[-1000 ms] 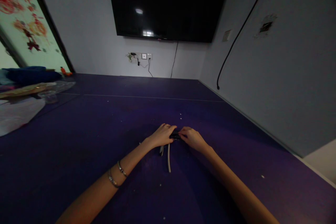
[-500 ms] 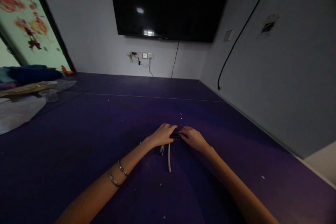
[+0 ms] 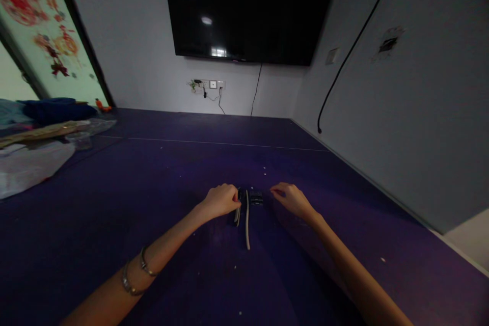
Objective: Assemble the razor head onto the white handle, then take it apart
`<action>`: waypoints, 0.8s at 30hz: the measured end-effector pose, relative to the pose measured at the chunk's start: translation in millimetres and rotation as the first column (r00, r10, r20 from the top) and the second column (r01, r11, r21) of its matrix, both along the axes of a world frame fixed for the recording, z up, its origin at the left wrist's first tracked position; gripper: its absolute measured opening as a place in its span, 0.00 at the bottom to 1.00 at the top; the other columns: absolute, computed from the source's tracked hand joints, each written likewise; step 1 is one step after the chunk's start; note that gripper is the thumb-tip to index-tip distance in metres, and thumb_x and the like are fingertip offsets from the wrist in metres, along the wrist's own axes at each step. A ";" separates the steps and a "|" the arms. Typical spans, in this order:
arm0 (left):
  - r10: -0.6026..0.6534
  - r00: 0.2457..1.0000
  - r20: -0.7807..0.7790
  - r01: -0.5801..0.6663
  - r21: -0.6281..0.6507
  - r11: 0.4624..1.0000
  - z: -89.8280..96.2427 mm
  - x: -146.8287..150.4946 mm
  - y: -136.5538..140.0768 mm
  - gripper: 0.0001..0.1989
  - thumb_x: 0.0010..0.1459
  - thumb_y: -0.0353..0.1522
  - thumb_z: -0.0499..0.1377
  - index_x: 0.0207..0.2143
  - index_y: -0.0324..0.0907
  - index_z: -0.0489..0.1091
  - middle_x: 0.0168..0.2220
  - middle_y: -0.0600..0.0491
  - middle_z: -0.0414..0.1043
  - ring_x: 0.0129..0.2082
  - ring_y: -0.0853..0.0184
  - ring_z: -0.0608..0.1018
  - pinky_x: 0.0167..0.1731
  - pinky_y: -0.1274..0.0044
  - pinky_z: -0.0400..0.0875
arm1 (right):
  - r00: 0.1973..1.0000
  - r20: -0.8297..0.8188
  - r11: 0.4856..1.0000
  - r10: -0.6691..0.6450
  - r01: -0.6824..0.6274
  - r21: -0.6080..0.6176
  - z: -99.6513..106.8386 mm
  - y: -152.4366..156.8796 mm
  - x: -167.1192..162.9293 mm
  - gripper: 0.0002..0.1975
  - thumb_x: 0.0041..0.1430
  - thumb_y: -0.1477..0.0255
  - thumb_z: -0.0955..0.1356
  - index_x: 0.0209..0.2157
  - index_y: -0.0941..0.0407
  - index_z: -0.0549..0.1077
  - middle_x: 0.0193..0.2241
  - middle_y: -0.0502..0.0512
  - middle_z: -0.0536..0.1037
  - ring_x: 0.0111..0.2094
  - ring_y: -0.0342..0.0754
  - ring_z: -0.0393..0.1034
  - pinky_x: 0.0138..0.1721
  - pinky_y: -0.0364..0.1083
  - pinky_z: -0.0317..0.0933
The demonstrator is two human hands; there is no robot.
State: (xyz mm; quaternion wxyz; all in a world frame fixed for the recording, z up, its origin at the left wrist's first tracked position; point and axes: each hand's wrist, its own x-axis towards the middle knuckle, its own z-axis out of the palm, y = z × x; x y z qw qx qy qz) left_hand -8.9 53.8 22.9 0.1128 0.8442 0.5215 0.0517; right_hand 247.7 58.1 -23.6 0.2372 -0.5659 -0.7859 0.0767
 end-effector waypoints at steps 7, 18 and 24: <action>0.084 0.995 -0.046 -0.088 -0.087 0.992 -32.3 -7.0 -11.7 0.15 0.51 0.45 0.56 0.28 0.43 0.73 0.31 0.51 0.76 0.31 0.63 0.77 0.30 0.75 0.66 | 1.000 0.020 1.000 -0.008 0.009 -0.018 3.3 -3.2 -5.6 0.13 0.55 0.70 0.62 0.35 0.53 0.77 0.33 0.53 0.79 0.33 0.47 0.72 0.32 0.42 0.60; 0.132 0.985 -0.111 -0.131 0.008 0.991 -47.4 15.7 -14.7 0.15 0.55 0.39 0.50 0.32 0.41 0.73 0.33 0.46 0.76 0.35 0.59 0.78 0.33 0.71 0.69 | 0.931 -0.365 0.995 0.004 -0.040 -0.089 -5.7 -2.7 -24.4 0.12 0.52 0.72 0.64 0.35 0.58 0.77 0.32 0.56 0.79 0.31 0.48 0.73 0.32 0.46 0.67; 0.173 0.984 -0.052 -0.171 0.034 0.985 -37.2 13.2 -20.2 0.17 0.57 0.41 0.49 0.32 0.40 0.73 0.34 0.47 0.76 0.36 0.59 0.77 0.33 0.72 0.69 | 0.500 -0.825 0.928 -0.262 -0.105 -0.358 -10.8 -8.3 -58.9 0.14 0.42 0.71 0.72 0.34 0.60 0.76 0.27 0.55 0.77 0.27 0.45 0.72 0.25 0.44 0.69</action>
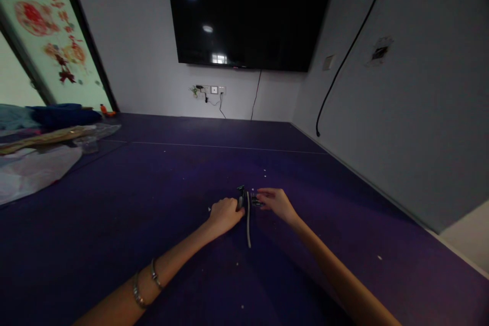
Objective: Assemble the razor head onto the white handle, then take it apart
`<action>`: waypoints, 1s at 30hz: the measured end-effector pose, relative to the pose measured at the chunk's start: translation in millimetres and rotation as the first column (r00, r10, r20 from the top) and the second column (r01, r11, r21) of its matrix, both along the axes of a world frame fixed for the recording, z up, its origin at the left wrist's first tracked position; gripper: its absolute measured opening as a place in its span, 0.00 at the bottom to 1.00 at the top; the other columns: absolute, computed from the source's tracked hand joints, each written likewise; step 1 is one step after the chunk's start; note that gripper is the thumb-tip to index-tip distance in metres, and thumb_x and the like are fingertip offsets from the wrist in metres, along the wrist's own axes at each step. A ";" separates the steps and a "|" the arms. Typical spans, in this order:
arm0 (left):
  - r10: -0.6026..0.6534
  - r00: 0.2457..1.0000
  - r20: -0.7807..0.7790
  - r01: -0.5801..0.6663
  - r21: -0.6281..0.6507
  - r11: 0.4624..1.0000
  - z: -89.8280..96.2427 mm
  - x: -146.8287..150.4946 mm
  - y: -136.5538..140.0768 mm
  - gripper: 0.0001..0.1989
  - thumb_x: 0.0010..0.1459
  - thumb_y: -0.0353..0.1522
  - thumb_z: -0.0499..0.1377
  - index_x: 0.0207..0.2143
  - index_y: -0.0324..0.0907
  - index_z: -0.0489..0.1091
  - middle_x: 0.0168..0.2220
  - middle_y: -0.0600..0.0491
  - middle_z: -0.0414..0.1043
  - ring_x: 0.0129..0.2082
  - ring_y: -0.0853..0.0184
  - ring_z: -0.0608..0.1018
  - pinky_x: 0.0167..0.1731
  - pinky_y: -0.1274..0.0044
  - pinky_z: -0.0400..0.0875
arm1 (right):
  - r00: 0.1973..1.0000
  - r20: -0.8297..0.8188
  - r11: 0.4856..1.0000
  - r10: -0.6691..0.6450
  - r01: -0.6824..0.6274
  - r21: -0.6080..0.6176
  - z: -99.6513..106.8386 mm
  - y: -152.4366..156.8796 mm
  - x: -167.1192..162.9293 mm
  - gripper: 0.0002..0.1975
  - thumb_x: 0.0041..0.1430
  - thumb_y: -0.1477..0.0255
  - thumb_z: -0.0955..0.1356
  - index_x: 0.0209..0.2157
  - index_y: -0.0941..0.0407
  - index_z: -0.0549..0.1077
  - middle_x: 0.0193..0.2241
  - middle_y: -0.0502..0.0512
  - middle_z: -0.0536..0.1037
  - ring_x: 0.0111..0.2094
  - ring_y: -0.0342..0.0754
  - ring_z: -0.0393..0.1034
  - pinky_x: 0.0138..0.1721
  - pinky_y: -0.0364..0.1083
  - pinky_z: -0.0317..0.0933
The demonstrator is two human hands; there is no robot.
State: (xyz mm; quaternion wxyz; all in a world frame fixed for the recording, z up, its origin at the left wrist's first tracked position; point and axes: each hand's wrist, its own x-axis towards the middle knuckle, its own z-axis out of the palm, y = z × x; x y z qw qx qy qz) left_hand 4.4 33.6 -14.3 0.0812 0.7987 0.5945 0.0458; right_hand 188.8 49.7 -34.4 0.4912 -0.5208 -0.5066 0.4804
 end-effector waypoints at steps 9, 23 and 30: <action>-0.062 0.998 0.023 0.057 0.175 0.983 13.8 14.7 -23.5 0.16 0.58 0.39 0.48 0.37 0.41 0.72 0.32 0.47 0.76 0.34 0.58 0.78 0.34 0.70 0.69 | 0.949 -0.294 0.978 0.110 -0.156 -0.138 9.5 -21.7 -35.4 0.15 0.40 0.64 0.74 0.27 0.62 0.76 0.20 0.50 0.74 0.21 0.39 0.67 0.27 0.40 0.64; -0.130 0.991 0.026 0.126 0.116 0.985 4.8 13.3 -21.9 0.17 0.58 0.40 0.49 0.30 0.41 0.73 0.31 0.48 0.76 0.32 0.60 0.77 0.32 0.72 0.68 | 0.920 0.392 0.980 0.006 0.072 -0.184 11.6 -8.1 90.9 0.09 0.46 0.68 0.70 0.25 0.61 0.75 0.16 0.47 0.71 0.20 0.40 0.68 0.25 0.40 0.65; -0.120 0.993 -0.016 0.121 0.089 0.989 -6.9 14.5 -14.0 0.19 0.59 0.42 0.48 0.31 0.40 0.74 0.32 0.47 0.76 0.34 0.60 0.78 0.33 0.72 0.69 | 0.690 0.716 0.957 -0.104 0.266 -0.117 8.8 -11.0 167.4 0.11 0.43 0.73 0.70 0.12 0.59 0.69 0.08 0.45 0.64 0.14 0.40 0.63 0.18 0.37 0.55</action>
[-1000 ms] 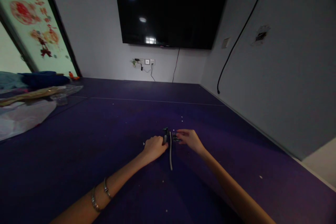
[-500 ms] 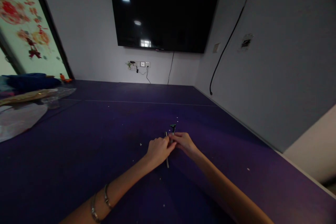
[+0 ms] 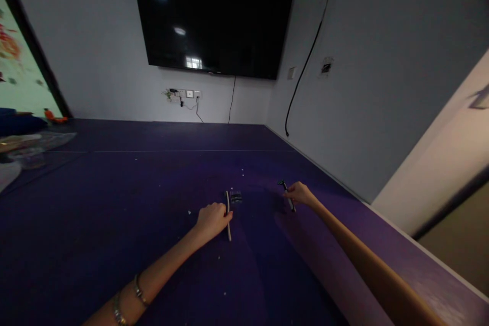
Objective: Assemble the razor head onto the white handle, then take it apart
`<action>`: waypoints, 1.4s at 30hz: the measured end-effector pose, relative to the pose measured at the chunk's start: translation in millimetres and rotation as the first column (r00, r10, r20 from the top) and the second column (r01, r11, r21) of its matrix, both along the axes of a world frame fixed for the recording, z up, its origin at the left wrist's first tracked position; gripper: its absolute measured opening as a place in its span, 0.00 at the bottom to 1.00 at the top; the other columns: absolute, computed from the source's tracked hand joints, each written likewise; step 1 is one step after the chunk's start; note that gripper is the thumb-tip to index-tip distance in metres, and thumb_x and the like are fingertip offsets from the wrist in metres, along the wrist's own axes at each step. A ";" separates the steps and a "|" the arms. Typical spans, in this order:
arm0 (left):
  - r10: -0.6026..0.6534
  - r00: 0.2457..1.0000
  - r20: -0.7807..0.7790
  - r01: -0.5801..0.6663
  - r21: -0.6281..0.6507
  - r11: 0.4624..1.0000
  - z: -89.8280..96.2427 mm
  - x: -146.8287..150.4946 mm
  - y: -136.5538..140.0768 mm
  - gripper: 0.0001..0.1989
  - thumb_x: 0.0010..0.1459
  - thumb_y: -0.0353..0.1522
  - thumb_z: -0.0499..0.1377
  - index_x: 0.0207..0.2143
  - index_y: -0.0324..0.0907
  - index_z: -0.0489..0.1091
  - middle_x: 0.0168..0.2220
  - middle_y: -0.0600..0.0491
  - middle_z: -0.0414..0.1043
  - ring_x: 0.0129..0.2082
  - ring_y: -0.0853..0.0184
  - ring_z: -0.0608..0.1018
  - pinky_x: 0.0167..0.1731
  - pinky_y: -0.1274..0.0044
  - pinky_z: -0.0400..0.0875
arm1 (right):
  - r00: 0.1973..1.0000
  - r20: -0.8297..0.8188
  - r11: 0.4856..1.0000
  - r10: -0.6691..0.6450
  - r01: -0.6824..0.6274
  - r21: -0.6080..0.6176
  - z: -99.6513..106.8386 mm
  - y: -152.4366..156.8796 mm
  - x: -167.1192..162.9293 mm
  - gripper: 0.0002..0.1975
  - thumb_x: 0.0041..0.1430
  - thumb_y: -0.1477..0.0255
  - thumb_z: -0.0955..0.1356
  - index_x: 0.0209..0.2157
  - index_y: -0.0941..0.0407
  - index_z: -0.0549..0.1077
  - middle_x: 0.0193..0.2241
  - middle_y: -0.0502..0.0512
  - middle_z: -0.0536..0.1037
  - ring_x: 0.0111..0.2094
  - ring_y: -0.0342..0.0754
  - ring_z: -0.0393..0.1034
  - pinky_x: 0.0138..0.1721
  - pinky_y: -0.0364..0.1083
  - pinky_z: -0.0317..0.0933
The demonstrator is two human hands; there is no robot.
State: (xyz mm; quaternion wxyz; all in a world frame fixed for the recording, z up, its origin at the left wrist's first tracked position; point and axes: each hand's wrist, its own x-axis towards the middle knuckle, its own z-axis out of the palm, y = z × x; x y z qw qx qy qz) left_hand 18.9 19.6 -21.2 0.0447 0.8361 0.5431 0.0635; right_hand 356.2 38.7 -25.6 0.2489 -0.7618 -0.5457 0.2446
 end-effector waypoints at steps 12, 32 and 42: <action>0.014 0.998 -0.056 -0.013 0.014 1.000 -12.0 10.1 -0.7 0.18 0.58 0.38 0.47 0.34 0.39 0.74 0.35 0.43 0.76 0.36 0.57 0.78 0.34 0.69 0.70 | 0.945 0.323 0.999 -0.053 0.046 0.028 -21.8 0.5 24.0 0.09 0.46 0.68 0.69 0.18 0.59 0.75 0.14 0.52 0.72 0.19 0.43 0.69 0.19 0.38 0.53; -0.031 0.999 -0.038 0.035 0.113 0.993 20.5 25.9 -29.9 0.17 0.61 0.35 0.44 0.38 0.39 0.71 0.32 0.44 0.76 0.34 0.57 0.78 0.33 0.69 0.70 | 0.683 -0.699 0.977 0.213 -0.155 0.147 14.2 -35.6 -125.8 0.17 0.49 0.65 0.71 0.39 0.61 0.74 0.35 0.59 0.77 0.30 0.46 0.74 0.32 0.45 0.70; -0.091 0.996 -0.015 0.092 0.136 0.986 26.5 40.9 -41.6 0.15 0.62 0.34 0.45 0.40 0.37 0.68 0.32 0.42 0.76 0.34 0.54 0.78 0.32 0.66 0.70 | 0.590 -0.781 0.979 0.205 -0.113 0.171 18.5 -46.6 -157.4 0.11 0.41 0.68 0.73 0.28 0.61 0.77 0.23 0.52 0.76 0.23 0.40 0.70 0.26 0.40 0.66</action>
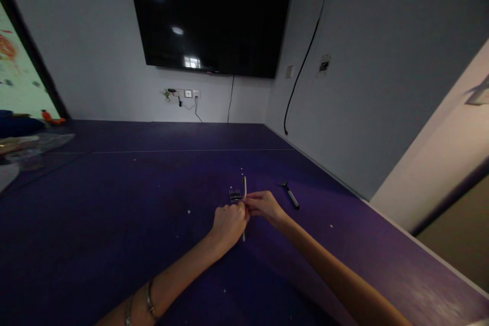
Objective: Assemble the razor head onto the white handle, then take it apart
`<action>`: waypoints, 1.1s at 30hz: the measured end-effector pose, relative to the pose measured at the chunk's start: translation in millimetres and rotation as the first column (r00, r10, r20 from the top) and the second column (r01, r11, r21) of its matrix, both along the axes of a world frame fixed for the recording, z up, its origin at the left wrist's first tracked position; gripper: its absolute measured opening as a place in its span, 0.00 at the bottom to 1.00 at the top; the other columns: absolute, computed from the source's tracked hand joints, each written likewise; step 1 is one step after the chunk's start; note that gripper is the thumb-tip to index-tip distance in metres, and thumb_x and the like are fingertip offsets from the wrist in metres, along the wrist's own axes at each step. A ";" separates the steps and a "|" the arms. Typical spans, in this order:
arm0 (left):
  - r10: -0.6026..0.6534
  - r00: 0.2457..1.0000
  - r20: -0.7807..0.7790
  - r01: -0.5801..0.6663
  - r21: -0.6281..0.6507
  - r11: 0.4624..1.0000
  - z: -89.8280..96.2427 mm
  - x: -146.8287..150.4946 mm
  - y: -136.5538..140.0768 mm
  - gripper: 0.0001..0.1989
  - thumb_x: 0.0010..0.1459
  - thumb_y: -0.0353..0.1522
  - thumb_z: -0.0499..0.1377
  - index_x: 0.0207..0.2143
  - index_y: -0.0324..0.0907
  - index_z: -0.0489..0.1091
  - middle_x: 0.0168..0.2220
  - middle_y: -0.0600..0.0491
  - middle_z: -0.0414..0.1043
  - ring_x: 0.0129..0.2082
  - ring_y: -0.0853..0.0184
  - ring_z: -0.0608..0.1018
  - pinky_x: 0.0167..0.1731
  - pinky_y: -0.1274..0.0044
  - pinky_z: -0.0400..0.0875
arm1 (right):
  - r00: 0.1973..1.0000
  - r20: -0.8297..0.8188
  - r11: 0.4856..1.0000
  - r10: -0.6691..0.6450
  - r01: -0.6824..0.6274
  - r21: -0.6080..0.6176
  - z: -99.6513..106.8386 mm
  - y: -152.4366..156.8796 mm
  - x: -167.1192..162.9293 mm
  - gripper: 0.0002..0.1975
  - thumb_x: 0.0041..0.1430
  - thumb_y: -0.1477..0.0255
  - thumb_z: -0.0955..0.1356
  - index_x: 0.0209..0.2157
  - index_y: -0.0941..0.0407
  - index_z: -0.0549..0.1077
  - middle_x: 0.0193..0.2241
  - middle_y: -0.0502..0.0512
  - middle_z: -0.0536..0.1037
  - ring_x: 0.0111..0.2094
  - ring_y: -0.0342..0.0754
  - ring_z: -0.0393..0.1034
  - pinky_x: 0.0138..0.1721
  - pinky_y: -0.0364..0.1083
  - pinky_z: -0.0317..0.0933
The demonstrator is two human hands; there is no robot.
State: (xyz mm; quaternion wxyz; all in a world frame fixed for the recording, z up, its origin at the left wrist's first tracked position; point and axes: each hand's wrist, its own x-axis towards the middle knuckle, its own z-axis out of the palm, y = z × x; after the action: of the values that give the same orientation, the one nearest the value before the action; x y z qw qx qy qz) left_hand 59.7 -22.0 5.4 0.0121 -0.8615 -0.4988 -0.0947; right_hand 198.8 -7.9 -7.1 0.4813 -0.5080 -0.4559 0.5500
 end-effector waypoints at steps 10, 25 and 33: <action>-0.158 0.978 0.136 0.142 0.120 0.982 -3.0 6.5 18.0 0.17 0.62 0.37 0.44 0.35 0.39 0.68 0.37 0.46 0.73 0.42 0.59 0.73 0.38 0.70 0.68 | 0.884 0.414 0.976 -0.217 0.187 0.112 9.4 14.9 78.7 0.12 0.51 0.68 0.65 0.29 0.62 0.76 0.27 0.56 0.77 0.25 0.43 0.71 0.26 0.40 0.66; -0.223 0.954 0.201 0.227 0.002 0.974 -50.5 -38.4 112.6 0.25 0.55 0.35 0.53 0.54 0.34 0.59 0.56 0.41 0.61 0.57 0.59 0.63 0.56 0.69 0.55 | 0.355 0.908 0.946 -0.222 0.303 0.113 -25.9 27.8 211.4 0.11 0.44 0.76 0.64 0.12 0.60 0.70 0.08 0.49 0.65 0.17 0.42 0.65 0.19 0.37 0.51; -0.246 0.944 0.221 0.260 -0.037 0.965 -53.6 -34.4 112.1 0.25 0.54 0.34 0.53 0.54 0.36 0.59 0.55 0.42 0.63 0.56 0.60 0.65 0.55 0.68 0.57 | 0.283 0.936 0.950 -0.208 0.285 0.125 -32.8 34.0 203.3 0.10 0.46 0.74 0.66 0.17 0.62 0.74 0.12 0.51 0.68 0.19 0.44 0.67 0.20 0.38 0.52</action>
State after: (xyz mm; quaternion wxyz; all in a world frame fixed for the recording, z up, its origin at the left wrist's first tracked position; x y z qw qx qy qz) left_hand 25.4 90.1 -48.2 -0.0822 -0.9031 -0.3850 -0.1715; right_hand 402.1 26.1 -39.9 0.1892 -0.8110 -0.5467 0.0869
